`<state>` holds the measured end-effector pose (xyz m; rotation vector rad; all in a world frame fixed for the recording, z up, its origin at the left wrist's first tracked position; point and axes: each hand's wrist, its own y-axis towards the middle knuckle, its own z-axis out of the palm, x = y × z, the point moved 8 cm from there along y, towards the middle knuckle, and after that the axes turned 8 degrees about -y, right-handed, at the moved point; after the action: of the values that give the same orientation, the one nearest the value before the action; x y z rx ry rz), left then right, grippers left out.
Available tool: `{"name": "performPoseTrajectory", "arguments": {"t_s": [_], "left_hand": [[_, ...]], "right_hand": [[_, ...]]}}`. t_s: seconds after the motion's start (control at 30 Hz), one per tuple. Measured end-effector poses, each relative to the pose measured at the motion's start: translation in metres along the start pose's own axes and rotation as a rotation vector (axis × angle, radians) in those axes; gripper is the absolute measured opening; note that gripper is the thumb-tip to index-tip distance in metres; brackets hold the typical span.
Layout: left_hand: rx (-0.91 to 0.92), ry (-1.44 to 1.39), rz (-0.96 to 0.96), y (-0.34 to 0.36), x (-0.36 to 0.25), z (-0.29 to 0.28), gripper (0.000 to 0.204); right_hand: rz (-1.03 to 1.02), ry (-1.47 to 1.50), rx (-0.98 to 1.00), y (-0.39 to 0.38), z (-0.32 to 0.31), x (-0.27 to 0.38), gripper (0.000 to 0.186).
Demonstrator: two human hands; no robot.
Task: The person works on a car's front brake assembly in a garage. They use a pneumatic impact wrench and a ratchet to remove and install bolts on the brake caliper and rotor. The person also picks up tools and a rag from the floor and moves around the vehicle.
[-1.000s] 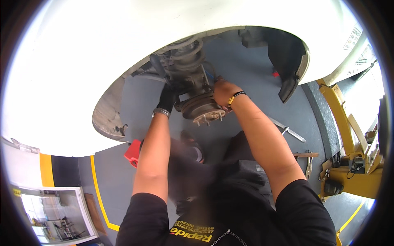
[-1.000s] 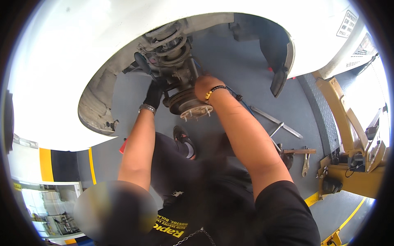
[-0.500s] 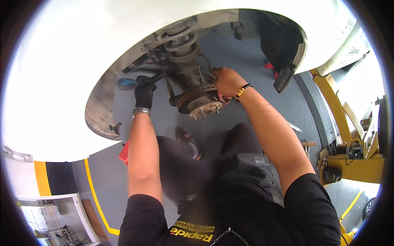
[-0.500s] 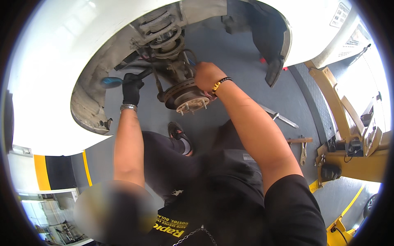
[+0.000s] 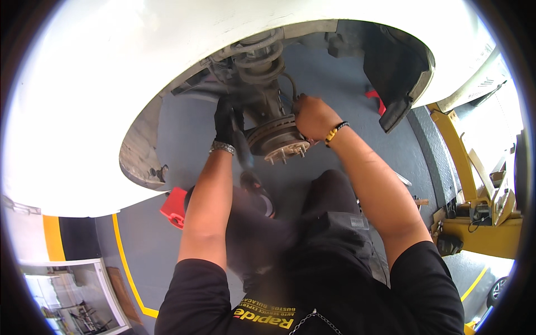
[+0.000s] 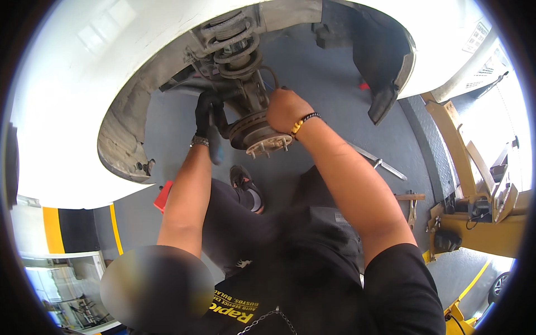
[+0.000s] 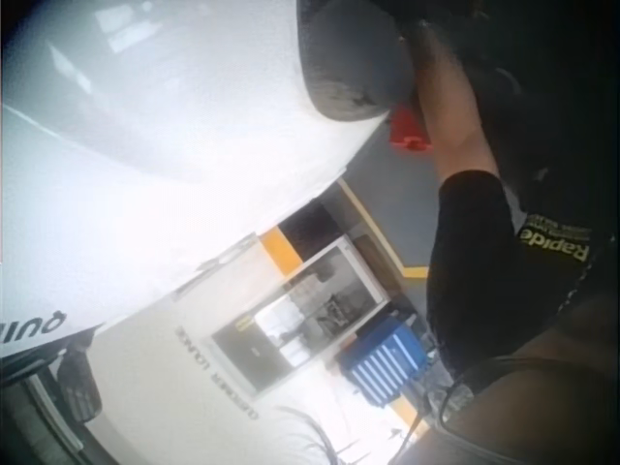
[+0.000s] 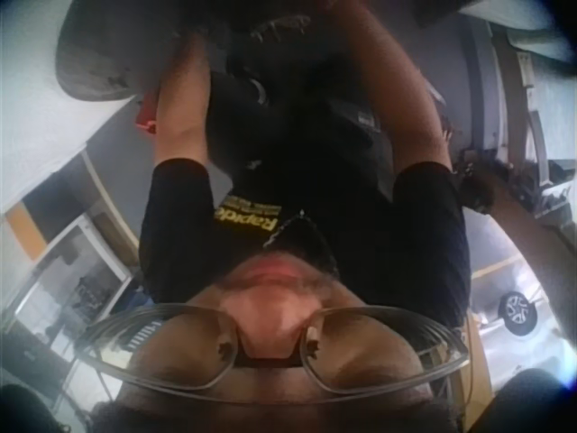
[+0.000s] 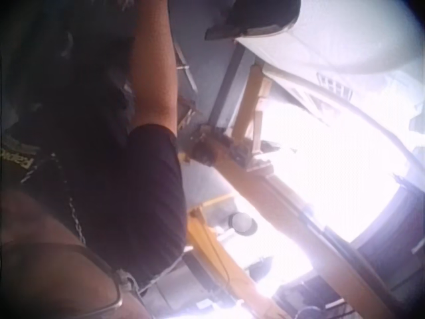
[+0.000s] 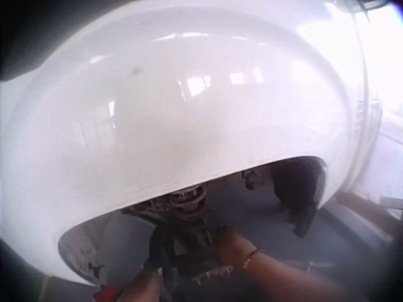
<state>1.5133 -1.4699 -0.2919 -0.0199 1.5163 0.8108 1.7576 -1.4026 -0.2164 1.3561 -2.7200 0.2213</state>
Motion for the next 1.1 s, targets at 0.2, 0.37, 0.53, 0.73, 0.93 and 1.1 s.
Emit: {"name": "performPoseTrajectory", "arguments": {"t_s": [0.2, 0.37, 0.53, 0.73, 0.93, 1.1], "left_hand": [[-0.058, 0.910, 0.902, -0.017, -0.070, 0.044, 0.016], [-0.164, 0.527, -0.094, 0.005, 0.011, 0.001, 0.024], [-0.210, 0.738, 0.285, 0.014, -0.009, 0.006, 0.027], [-0.126, 0.536, 0.149, 0.008, -0.022, 0.020, 0.024], [-0.339, 0.260, 0.168, -0.004, -0.102, 0.055, 0.027], [-0.331, 0.147, 0.427, -0.001, -0.111, 0.044, 0.030]], "right_hand": [[0.037, 0.110, -0.015, -0.004, 0.002, -0.001, 0.027], [0.151, 0.298, -0.029, -0.002, 0.006, -0.010, 0.027], [-0.054, 0.025, -0.073, -0.001, 0.005, 0.003, 0.036], [0.112, 0.241, -0.039, -0.015, -0.006, -0.003, 0.033], [0.242, 0.304, -0.072, -0.021, -0.006, -0.014, 0.023], [0.176, 0.328, -0.124, -0.015, 0.004, -0.012, 0.026]]}}
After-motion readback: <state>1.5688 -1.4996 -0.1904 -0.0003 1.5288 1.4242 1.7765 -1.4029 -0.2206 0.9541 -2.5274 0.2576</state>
